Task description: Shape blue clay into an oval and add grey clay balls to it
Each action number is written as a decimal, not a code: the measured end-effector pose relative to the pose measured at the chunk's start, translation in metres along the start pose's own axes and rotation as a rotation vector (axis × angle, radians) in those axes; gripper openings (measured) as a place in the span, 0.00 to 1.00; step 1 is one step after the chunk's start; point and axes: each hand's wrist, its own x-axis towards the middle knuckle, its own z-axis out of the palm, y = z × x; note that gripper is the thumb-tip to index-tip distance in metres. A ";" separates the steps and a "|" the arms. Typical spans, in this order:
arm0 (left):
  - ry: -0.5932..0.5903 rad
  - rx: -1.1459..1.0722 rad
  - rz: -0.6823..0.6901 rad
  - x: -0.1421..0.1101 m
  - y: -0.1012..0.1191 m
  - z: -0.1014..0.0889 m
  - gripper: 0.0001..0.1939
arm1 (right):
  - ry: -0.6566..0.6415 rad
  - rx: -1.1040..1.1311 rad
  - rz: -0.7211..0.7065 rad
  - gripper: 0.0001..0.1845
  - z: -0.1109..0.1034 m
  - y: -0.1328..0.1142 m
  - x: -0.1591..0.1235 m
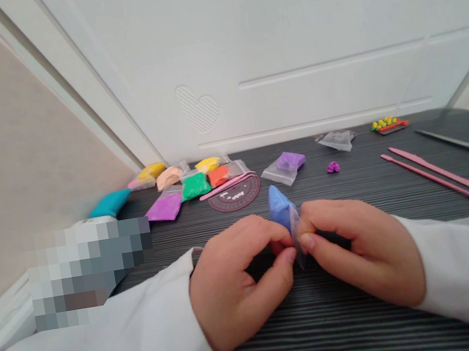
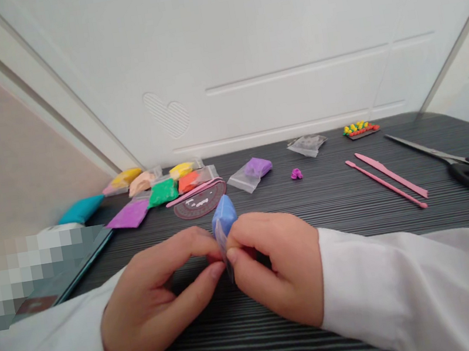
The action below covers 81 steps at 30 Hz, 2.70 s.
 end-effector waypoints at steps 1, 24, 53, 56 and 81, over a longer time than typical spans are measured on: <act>0.001 -0.007 -0.002 0.000 0.000 0.000 0.06 | -0.003 -0.004 0.002 0.08 0.000 0.000 0.000; 0.024 0.075 -0.025 0.003 0.003 -0.002 0.08 | -0.106 -0.233 -0.098 0.08 0.007 0.000 -0.004; -0.049 0.338 0.092 0.002 0.000 0.002 0.12 | -0.068 -0.335 -0.079 0.08 0.009 -0.003 -0.004; -0.095 0.290 0.127 0.002 -0.002 0.004 0.13 | -0.031 -0.492 -0.064 0.08 0.011 -0.005 -0.005; 0.096 0.297 0.260 0.006 -0.014 -0.002 0.10 | 0.016 -0.196 0.029 0.11 0.000 0.008 0.005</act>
